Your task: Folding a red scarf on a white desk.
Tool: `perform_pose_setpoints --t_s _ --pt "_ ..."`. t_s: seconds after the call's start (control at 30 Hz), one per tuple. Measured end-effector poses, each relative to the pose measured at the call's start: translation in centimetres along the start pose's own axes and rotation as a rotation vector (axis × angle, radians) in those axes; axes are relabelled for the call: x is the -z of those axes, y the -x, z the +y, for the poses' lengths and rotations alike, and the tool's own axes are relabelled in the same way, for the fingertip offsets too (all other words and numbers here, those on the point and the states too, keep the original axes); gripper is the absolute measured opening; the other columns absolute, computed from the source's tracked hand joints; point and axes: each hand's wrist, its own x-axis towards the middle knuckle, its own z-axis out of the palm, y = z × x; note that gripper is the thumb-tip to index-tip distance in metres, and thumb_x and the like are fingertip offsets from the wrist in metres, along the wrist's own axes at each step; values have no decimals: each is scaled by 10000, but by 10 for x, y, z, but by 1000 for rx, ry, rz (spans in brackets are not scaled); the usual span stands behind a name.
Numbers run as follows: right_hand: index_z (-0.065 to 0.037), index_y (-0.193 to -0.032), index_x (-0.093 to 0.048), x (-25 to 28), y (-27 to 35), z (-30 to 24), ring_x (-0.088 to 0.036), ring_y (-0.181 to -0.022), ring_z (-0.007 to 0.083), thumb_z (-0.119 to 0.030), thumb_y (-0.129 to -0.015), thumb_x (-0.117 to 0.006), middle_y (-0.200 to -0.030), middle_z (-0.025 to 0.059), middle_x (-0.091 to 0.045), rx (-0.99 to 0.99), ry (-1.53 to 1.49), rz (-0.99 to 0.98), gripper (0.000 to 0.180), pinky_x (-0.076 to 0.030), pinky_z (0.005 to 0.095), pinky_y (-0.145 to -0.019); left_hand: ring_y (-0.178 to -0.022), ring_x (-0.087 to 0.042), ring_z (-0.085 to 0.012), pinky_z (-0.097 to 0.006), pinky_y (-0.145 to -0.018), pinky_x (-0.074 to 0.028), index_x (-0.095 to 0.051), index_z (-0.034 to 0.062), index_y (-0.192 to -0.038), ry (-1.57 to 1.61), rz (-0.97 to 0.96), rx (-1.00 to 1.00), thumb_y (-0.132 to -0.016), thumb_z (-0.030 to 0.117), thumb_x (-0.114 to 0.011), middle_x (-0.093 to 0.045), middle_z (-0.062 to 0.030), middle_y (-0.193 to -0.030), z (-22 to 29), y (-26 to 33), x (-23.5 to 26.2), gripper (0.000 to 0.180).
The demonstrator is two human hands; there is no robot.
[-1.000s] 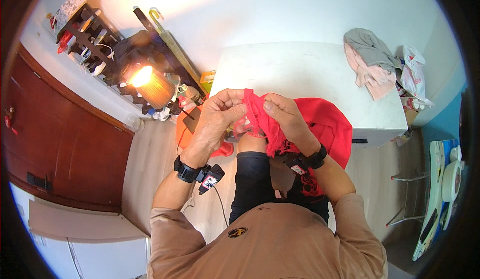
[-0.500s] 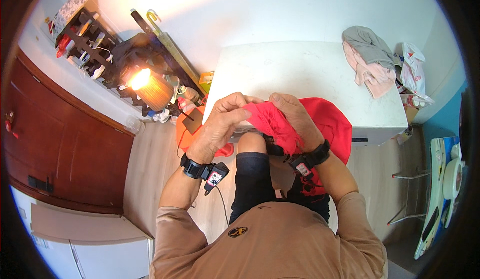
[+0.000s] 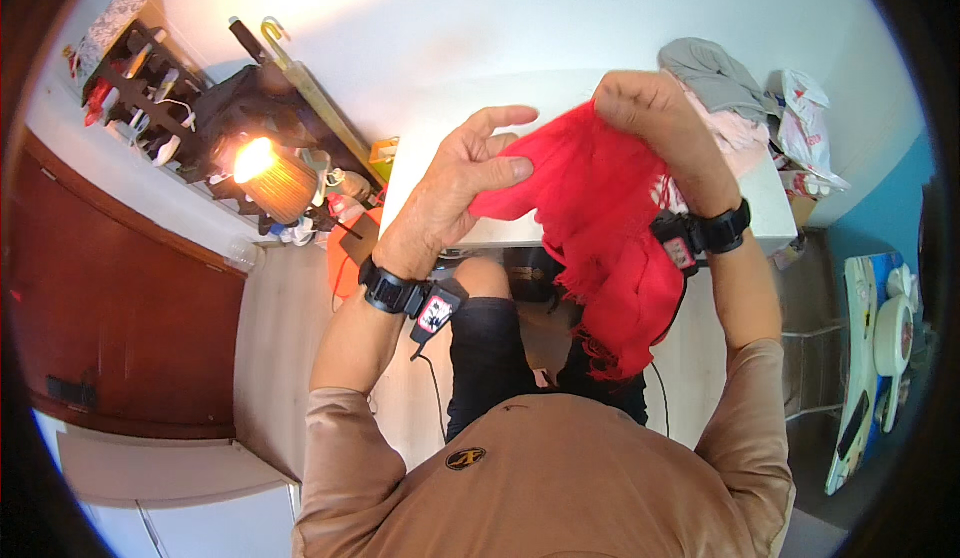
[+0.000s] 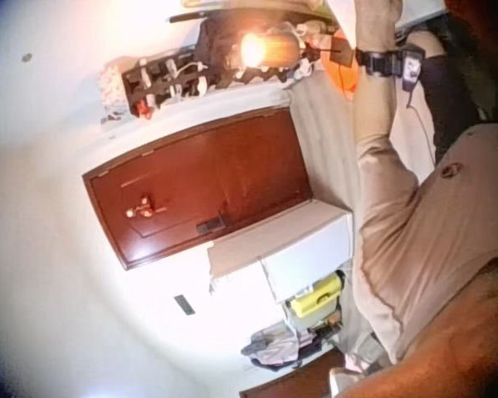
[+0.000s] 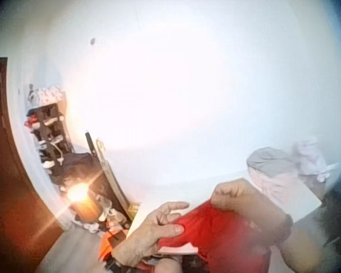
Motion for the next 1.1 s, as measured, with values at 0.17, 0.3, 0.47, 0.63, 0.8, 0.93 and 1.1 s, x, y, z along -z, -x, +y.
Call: perform_pose_setpoints --t_s 0.17,0.3,0.47,0.63,0.8,0.93,1.1 --pt "-48 -712 -561 22 11 -22 -404 -619 15 -323 -923 -536 -659 -81 -473 -3 163 68 347 -349 186 -548 -819 -600 -96 -227 -728 -488 -615 -32 -1078 -578 -45 69 -825 66 -610 -658 -82 -941 0 -21 -18 272" --pt "-60 -707 -562 39 17 -47 -403 -616 15 -339 -909 -556 -635 -85 -458 9 395 166 344 -341 187 -542 -723 -575 -75 -226 -643 -472 -624 -28 -1013 -456 5 -69 -863 121 -544 -646 -43 -859 -9 -43 -21 226" --pt "-40 -1081 -572 42 15 -61 -513 -867 102 -327 -819 -651 -937 34 -580 172 748 175 397 -422 247 -834 -658 -523 -72 -235 -581 -441 -628 -27 -901 -564 -43 -284 -837 131 -520 -596 -19 -748 -5 -71 -44 202" --pt "-22 -1225 -476 29 14 -63 -522 -921 139 18 -792 -588 -1025 70 -579 183 738 -77 449 -428 280 -865 -597 -490 -92 -240 -521 -419 -640 -42 -851 -599 -101 -448 -819 136 -537 -550 -20 -671 5 -88 -74 208" --pt "6 -1143 -521 38 15 -79 -529 -873 115 46 -792 -519 -941 49 -588 -53 638 34 353 -437 246 -810 -620 -526 -103 -239 -566 -445 -654 -42 -855 -404 -176 -256 -796 101 -595 -590 -36 -707 11 -92 -64 165" --pt "21 -1071 -551 46 5 -107 -527 -863 99 33 -805 -434 -892 47 -589 -193 1062 3 291 -431 217 -784 -666 -552 -104 -223 -613 -446 -653 -49 -852 -172 -283 -195 -736 48 -615 -620 -46 -751 -2 -93 -62 157" --pt "-8 -868 -572 24 -8 -158 -498 -726 99 18 -821 -440 -784 23 -575 89 1384 86 143 -420 231 -683 -684 -560 -103 -222 -646 -453 -661 -44 -896 -372 -280 -236 -690 37 -554 -642 -44 -787 -4 -102 -51 246"
